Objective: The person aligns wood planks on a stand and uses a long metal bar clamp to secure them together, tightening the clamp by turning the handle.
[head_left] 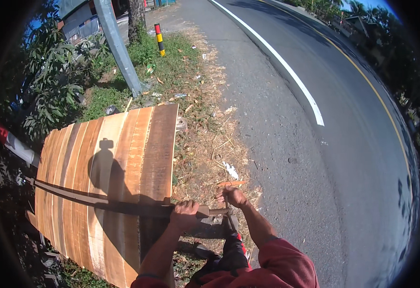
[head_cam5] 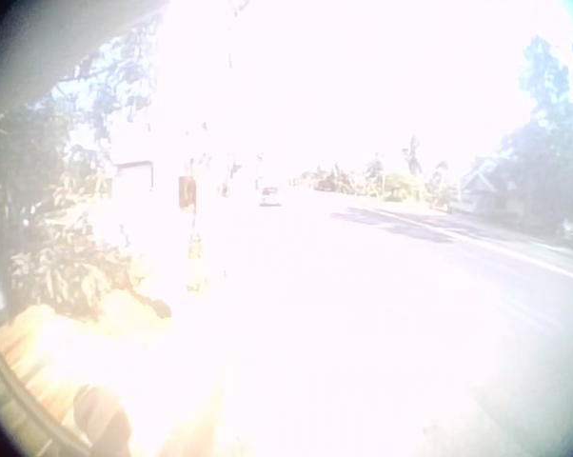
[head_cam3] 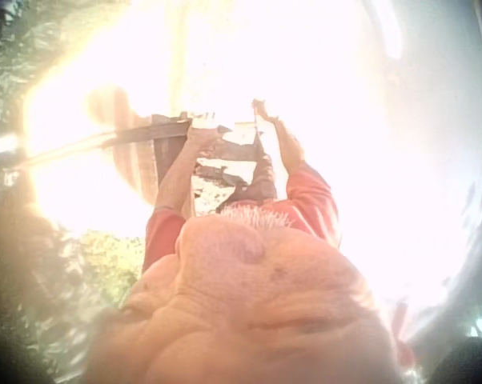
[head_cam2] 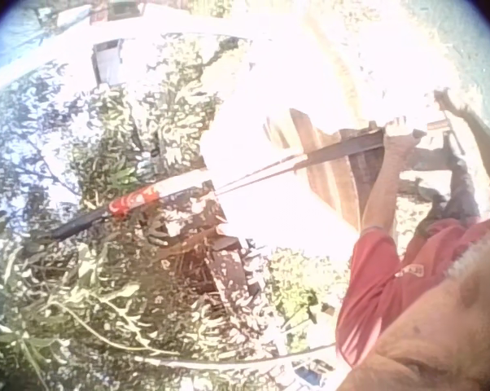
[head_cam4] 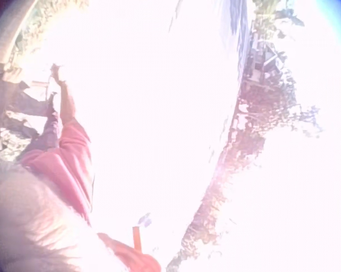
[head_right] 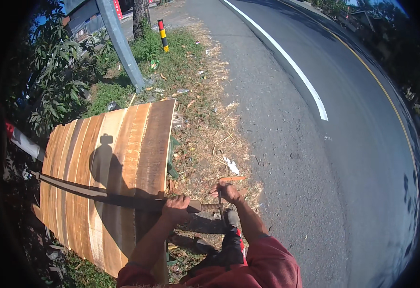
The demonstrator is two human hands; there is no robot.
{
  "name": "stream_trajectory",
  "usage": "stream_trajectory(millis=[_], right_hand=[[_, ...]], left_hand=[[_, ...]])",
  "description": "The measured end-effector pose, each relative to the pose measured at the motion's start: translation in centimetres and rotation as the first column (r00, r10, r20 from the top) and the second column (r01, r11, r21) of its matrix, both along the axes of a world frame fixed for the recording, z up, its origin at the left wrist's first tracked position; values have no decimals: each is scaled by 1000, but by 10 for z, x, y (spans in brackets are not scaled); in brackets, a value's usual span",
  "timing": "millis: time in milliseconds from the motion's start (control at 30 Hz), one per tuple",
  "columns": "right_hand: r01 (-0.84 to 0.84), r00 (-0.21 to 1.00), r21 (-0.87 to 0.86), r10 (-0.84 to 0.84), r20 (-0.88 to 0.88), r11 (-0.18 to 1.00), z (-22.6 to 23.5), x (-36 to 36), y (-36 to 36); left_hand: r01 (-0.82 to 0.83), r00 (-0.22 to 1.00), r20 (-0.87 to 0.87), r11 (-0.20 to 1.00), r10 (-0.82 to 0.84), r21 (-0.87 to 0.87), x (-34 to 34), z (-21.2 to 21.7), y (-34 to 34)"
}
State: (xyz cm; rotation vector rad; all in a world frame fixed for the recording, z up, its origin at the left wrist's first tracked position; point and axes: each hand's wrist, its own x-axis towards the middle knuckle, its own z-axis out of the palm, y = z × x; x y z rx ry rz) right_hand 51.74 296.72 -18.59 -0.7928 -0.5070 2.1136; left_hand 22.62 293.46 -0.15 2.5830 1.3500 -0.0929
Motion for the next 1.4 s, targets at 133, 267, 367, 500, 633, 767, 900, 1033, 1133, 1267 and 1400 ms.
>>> stream_trajectory(millis=[133,267,367,500,633,767,900,1033,1133,1267,1400], right_hand=[[-87,979,-5,87,184,996,43,-6,-32],[-66,992,46,61,107,997,86,-14,-60],[126,986,59,-131,102,990,108,-34,-92],[440,873,69,-445,201,895,122,-70,-159],[571,796,243,-601,71,784,210,-92,-213],[584,684,512,-721,107,630,221,-95,-240],[80,321,931,-894,313,355,247,-73,-204],[-122,214,929,-905,368,349,262,-58,-179],[-50,141,869,-858,495,493,287,-62,-148],[-136,-1,779,-787,617,612,312,-53,-50],[-297,-179,505,-567,804,810,276,-31,53]], left_hand=[[15,1000,20,1000,-15,19,-1,12,-9],[26,997,68,997,-30,66,3,18,-6],[47,999,13,997,-47,-66,4,23,-1],[66,997,43,998,-66,2,5,14,0],[141,990,-38,985,-138,95,5,39,-1],[147,978,-129,981,-164,-126,34,57,12],[-60,992,-121,973,34,-224,37,19,4],[-142,990,-7,977,142,-161,37,23,-4],[-110,991,61,983,120,-148,44,37,-7],[-87,996,31,996,87,-12,33,8,-6],[-128,987,91,991,131,-35,36,-2,-5]])
